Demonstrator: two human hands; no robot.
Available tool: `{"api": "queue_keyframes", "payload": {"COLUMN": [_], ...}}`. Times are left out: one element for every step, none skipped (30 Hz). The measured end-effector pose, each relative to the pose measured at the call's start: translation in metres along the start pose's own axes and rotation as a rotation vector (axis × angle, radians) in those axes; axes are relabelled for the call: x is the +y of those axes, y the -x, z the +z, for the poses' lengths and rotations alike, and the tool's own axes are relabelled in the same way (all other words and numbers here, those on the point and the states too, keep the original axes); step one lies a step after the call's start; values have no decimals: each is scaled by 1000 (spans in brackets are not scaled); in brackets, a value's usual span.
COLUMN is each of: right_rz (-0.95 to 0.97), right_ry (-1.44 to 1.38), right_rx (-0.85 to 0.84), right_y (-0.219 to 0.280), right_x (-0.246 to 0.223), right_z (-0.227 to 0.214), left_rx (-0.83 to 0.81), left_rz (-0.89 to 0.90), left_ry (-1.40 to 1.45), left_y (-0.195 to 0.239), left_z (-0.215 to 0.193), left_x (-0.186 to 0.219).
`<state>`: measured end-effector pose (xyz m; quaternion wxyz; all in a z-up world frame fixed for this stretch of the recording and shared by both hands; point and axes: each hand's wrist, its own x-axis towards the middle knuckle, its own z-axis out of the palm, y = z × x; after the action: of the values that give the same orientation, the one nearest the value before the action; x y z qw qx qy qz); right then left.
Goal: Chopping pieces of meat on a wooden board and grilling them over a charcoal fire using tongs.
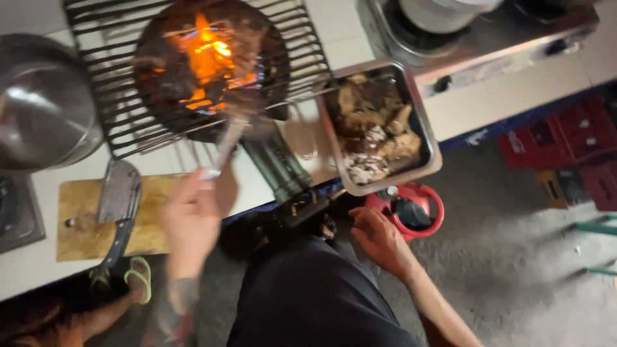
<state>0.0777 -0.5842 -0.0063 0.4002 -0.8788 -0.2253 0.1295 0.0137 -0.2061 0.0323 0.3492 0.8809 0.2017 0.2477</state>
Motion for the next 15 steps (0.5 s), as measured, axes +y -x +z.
{"api": "queue_keyframes", "payload": {"right_rz": [15, 25, -24, -73, -68, -77, -88, -86, -59, -32, -28, 9, 42, 43, 84], "right_ry": [40, 36, 44, 52, 50, 77, 104, 103, 73, 42, 41, 20, -1, -2, -42], "right_rx": [-39, -28, -24, -19, -14, 27, 69, 75, 100, 125, 130, 174, 215, 217, 258], "right_y": [1, 3, 3, 4, 4, 5, 3, 2, 0, -2, 0, 2, 2, 8, 11], "right_x": [0, 3, 6, 9, 23, 36, 49, 49, 49, 49, 63, 77, 90, 98, 104], "right_z": [-13, -21, -30, -39, -43, -46, -50, -57, -62, -67, -63, -58, -53, -49, -43], "left_rx": [-95, -106, -121, -136, -142, -203, -260, -262, -384, -503, -508, -549, -587, -588, -583], "left_rz": [-83, -72, 78, 227, 231, 253, 276, 282, 167, 51, 56, 72, 86, 88, 159], "left_ry": [5, 5, 142, 280, 282, 153, 24, 24, -36, -99, -99, -166, -233, -234, -300], "left_y": [8, 2, -4, -9, -15, -21, -28, -36, -44, -53, -60, -67, -76, -75, -75], "left_z": [16, 49, 82, 115, 141, 167, 193, 214, 235, 256, 261, 266, 270, 247, 223], "left_x": [25, 33, 41, 49, 63, 77, 91, 106, 120, 133, 140, 147, 153, 170, 185]}}
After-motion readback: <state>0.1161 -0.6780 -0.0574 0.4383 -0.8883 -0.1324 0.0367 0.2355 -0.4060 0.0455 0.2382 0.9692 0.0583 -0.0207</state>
